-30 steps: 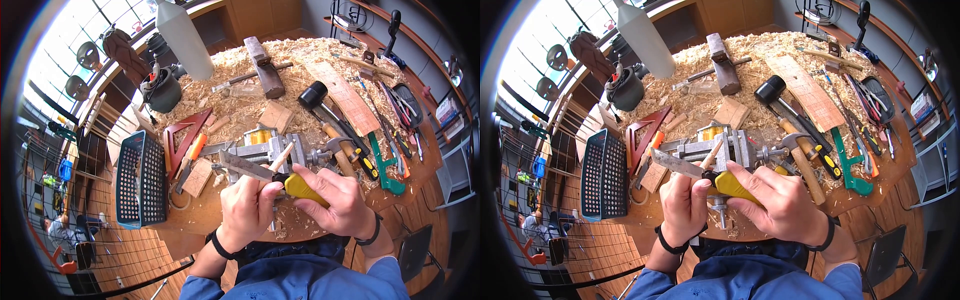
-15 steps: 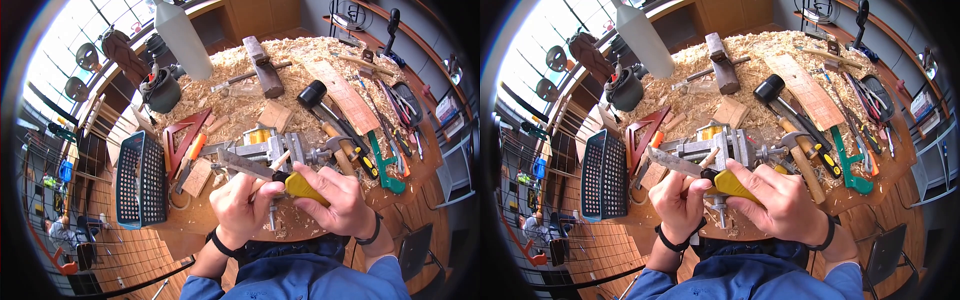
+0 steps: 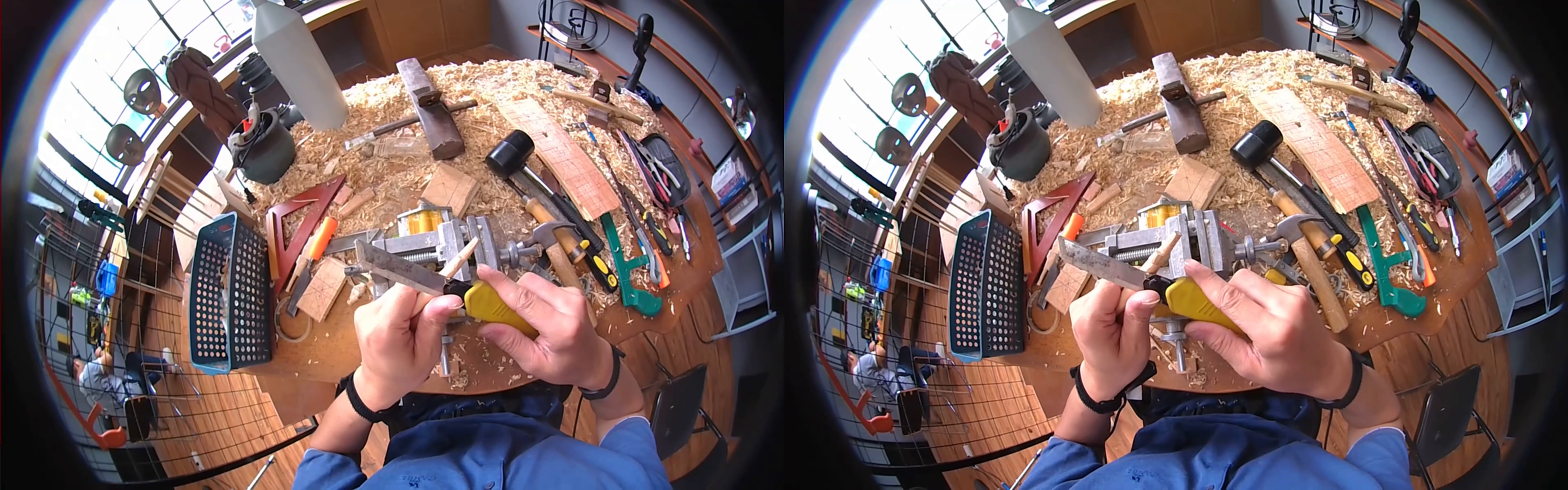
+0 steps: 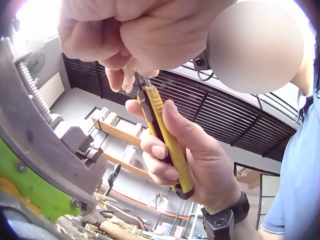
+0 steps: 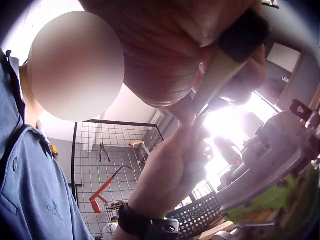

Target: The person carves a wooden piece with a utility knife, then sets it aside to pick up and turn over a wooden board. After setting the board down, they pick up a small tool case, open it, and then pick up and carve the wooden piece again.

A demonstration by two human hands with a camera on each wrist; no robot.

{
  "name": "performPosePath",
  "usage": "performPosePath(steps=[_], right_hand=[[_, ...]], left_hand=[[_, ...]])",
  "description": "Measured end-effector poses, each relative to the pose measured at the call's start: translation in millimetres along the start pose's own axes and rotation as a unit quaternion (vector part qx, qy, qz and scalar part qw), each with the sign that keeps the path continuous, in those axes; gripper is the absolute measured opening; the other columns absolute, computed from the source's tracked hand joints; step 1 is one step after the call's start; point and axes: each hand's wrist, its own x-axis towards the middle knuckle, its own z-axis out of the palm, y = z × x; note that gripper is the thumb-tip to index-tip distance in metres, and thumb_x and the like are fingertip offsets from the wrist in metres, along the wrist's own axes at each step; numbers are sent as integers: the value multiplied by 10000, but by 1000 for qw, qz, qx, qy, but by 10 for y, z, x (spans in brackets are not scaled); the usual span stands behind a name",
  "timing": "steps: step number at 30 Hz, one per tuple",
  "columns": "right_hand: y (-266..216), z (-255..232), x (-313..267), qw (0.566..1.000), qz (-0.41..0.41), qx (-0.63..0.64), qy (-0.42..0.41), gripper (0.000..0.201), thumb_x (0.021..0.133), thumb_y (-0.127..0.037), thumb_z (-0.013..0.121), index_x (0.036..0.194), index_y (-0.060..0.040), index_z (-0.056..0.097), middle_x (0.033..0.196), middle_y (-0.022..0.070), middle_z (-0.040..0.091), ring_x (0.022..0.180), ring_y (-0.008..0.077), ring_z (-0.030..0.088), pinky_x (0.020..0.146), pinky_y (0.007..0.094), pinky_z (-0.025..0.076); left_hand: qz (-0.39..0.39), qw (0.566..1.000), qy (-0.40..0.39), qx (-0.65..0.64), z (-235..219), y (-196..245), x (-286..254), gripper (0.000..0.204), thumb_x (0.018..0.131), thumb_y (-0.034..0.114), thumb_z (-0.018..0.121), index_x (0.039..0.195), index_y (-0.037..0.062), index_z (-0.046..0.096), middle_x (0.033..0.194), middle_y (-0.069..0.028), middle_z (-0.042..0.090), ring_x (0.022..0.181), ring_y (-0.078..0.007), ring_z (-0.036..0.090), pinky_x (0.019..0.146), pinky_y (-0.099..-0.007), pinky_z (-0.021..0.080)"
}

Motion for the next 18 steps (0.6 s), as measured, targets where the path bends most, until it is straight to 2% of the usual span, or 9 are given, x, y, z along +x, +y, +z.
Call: performPosePath(steps=[2, 4, 18], right_hand=[[0, 3, 0, 1000, -2, -2, -1, 629, 877, -238, 819, 1390, 53, 600, 789, 122, 610, 600, 253, 606, 546, 350, 494], [0, 10, 1, 1000, -1, 5, 8, 626, 875, -224, 815, 1413, 13, 599, 801, 112, 595, 596, 255, 611, 539, 370, 510], [-6, -5, 6, 1000, -6, -1, 14, 628, 863, -219, 823, 1409, 4, 607, 804, 113, 602, 598, 253, 614, 541, 366, 512]], left_hand=[[-5, 1000, 1, 3, 1, -3, -4, 253, 941, 192, 775, 794, 22, 659, 633, -98, 616, 517, -236, 600, 501, -329, 454], [-13, 1000, 6, -3, 6, 2, -3, 265, 939, 192, 777, 773, 28, 651, 611, -90, 602, 505, -225, 585, 499, -323, 449], [-15, 1000, 22, 8, 1, 15, 10, 240, 920, 196, 804, 805, 26, 679, 620, -81, 616, 499, -167, 577, 496, -290, 448]])
